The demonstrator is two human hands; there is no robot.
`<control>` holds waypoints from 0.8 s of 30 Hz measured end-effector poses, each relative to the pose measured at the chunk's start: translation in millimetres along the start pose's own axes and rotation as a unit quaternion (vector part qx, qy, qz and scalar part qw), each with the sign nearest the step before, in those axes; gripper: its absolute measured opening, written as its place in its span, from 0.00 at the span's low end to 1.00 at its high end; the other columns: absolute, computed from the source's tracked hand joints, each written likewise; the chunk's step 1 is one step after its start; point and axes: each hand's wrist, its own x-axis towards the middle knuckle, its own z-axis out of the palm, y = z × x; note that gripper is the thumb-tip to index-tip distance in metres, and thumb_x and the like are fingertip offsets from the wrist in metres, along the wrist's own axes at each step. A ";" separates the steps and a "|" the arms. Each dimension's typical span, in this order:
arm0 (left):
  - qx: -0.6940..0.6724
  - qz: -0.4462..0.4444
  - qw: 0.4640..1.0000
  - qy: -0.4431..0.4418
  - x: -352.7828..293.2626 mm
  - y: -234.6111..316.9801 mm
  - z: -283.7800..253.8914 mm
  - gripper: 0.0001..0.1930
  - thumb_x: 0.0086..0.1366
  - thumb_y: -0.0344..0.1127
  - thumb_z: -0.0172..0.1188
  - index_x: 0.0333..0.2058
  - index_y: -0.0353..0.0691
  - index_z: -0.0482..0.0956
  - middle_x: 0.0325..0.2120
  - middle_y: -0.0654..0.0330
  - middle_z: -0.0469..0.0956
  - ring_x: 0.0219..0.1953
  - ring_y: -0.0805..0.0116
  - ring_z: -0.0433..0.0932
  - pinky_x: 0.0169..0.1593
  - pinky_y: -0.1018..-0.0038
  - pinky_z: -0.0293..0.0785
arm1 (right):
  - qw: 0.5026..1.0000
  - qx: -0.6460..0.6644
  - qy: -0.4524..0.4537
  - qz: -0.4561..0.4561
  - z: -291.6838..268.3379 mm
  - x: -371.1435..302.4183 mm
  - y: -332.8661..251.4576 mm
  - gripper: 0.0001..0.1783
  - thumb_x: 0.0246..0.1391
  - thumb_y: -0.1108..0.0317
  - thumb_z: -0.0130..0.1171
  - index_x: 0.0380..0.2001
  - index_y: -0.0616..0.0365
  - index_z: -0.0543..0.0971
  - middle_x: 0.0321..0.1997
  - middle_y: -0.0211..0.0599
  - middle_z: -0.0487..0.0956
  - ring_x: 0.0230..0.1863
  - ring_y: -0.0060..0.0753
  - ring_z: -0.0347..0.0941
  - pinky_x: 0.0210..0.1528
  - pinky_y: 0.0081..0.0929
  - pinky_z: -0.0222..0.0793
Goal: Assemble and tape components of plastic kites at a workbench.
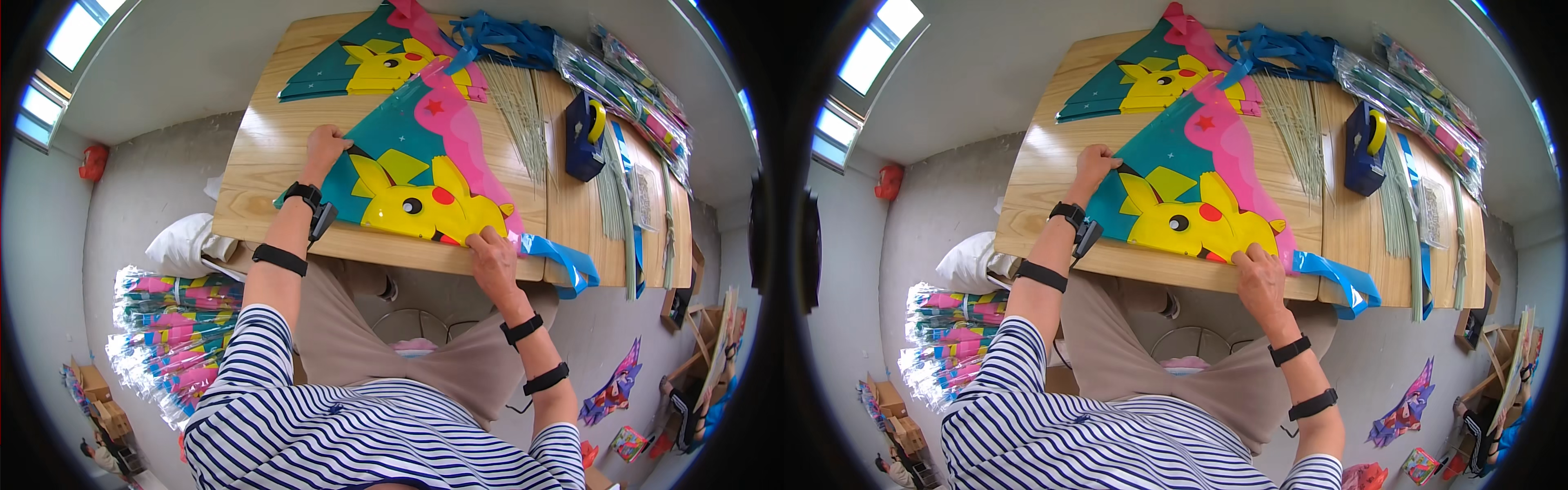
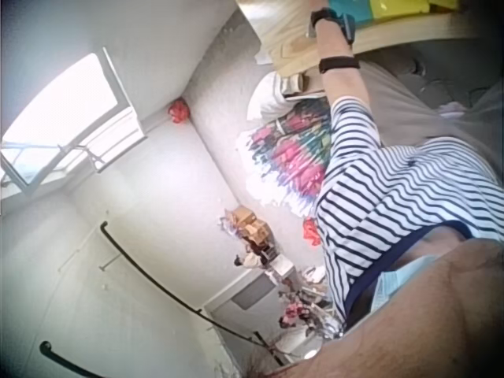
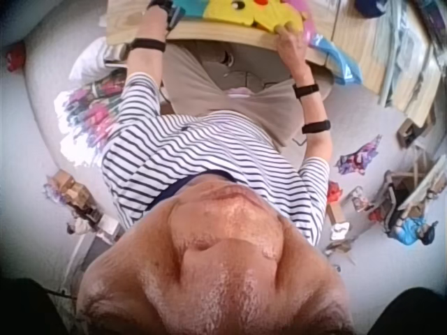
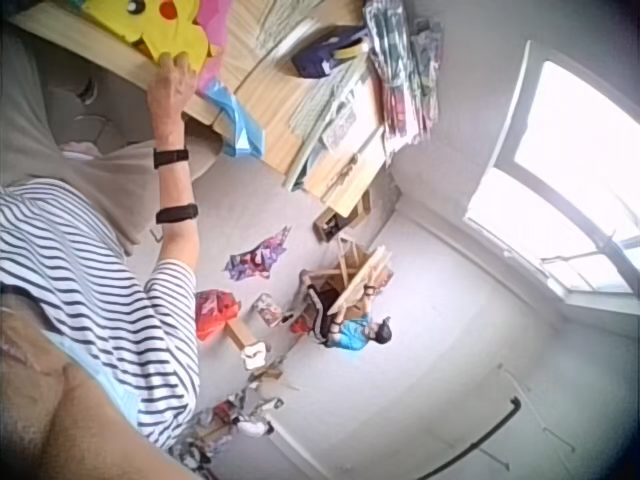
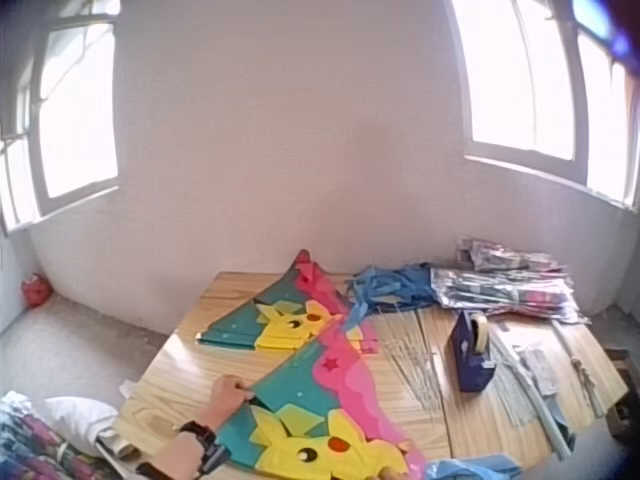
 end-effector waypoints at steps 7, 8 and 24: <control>0.004 0.006 1.000 0.012 -2.8 -3.7 -1.8 0.08 0.47 0.27 0.73 0.24 0.34 0.81 0.21 0.54 0.81 0.26 0.60 0.80 0.33 0.63 0.75 | 0.995 -0.077 0.008 -0.069 3.2 -6.3 -5.0 0.07 0.43 0.76 0.58 0.29 0.55 0.77 0.31 0.36 0.72 0.36 0.42 0.72 0.37 0.39 0.64; -0.005 0.005 1.000 0.009 -3.2 -3.1 -1.7 0.08 0.47 0.26 0.73 0.24 0.34 0.81 0.21 0.54 0.81 0.27 0.60 0.81 0.33 0.63 0.75 | 0.994 -0.085 0.011 -0.074 3.2 -6.9 -5.7 0.07 0.43 0.76 0.58 0.29 0.55 0.77 0.31 0.36 0.72 0.37 0.42 0.71 0.38 0.40 0.64; 0.054 0.056 0.993 0.084 -9.2 -19.3 10.4 0.07 0.49 0.23 0.71 0.26 0.35 0.81 0.23 0.56 0.81 0.29 0.61 0.80 0.36 0.66 0.75 | 0.994 -0.087 0.009 -0.065 2.5 -24.6 -18.0 0.18 0.46 0.76 0.57 0.43 0.69 0.78 0.49 0.48 0.75 0.51 0.52 0.72 0.55 0.44 0.71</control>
